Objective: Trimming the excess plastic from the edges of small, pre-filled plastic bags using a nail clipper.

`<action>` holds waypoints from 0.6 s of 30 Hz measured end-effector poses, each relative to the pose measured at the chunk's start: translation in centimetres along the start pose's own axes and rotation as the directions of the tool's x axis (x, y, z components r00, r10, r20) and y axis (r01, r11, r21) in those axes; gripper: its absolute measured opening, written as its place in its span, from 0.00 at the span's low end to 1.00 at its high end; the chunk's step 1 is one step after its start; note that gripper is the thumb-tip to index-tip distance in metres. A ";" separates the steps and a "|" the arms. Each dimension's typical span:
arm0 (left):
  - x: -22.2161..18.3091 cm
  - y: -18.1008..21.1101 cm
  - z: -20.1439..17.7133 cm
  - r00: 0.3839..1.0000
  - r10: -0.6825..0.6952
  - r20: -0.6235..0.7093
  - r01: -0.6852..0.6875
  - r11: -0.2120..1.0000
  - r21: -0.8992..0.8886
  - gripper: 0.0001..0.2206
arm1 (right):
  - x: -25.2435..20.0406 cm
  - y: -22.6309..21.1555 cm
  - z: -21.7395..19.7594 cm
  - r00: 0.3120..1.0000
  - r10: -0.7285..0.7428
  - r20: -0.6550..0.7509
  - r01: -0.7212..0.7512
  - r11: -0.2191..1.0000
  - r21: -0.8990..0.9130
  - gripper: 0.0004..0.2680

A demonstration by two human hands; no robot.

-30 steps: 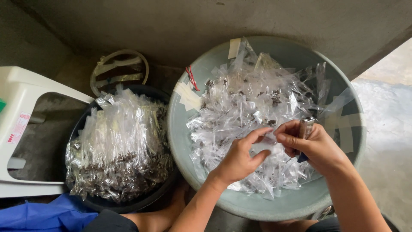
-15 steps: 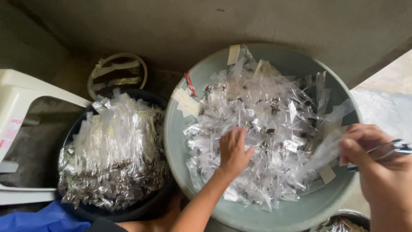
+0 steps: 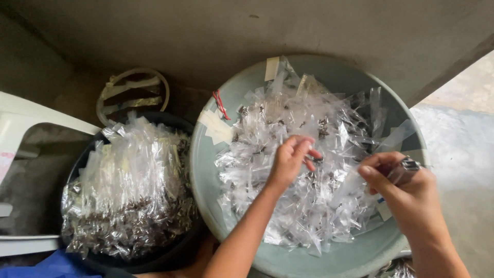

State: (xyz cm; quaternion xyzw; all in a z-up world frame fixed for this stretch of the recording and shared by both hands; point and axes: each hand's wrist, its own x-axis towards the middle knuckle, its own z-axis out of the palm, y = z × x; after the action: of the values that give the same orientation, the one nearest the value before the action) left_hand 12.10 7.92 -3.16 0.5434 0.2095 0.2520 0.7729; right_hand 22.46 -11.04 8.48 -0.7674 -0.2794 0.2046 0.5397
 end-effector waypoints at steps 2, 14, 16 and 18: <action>-2.2 1.7 1.2 0.996 0.083 0.038 -0.081 0.995 -0.058 0.06 | 0.0 -1.7 1.2 0.997 0.054 0.051 -0.058 0.995 0.081 0.11; -7.9 4.7 1.7 0.971 0.218 0.098 -0.228 0.969 0.099 0.09 | 0.2 -1.1 2.8 0.970 0.129 0.204 -0.189 0.932 0.310 0.06; -8.4 5.1 1.4 0.966 0.229 0.122 -0.240 0.967 0.086 0.10 | 0.1 -1.2 3.1 0.974 0.095 0.205 -0.162 0.927 0.339 0.04; -9.0 5.9 1.1 0.975 0.072 0.210 -0.071 0.997 -0.015 0.20 | 0.1 -1.4 3.4 0.982 0.035 0.187 -0.083 0.963 0.255 0.03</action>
State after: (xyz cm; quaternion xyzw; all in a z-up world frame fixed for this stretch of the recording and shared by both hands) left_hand 4.74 3.25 3.17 0.5716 0.1058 0.2214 0.7830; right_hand 20.14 -8.24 8.69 -0.6757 -0.2749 0.3244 0.6022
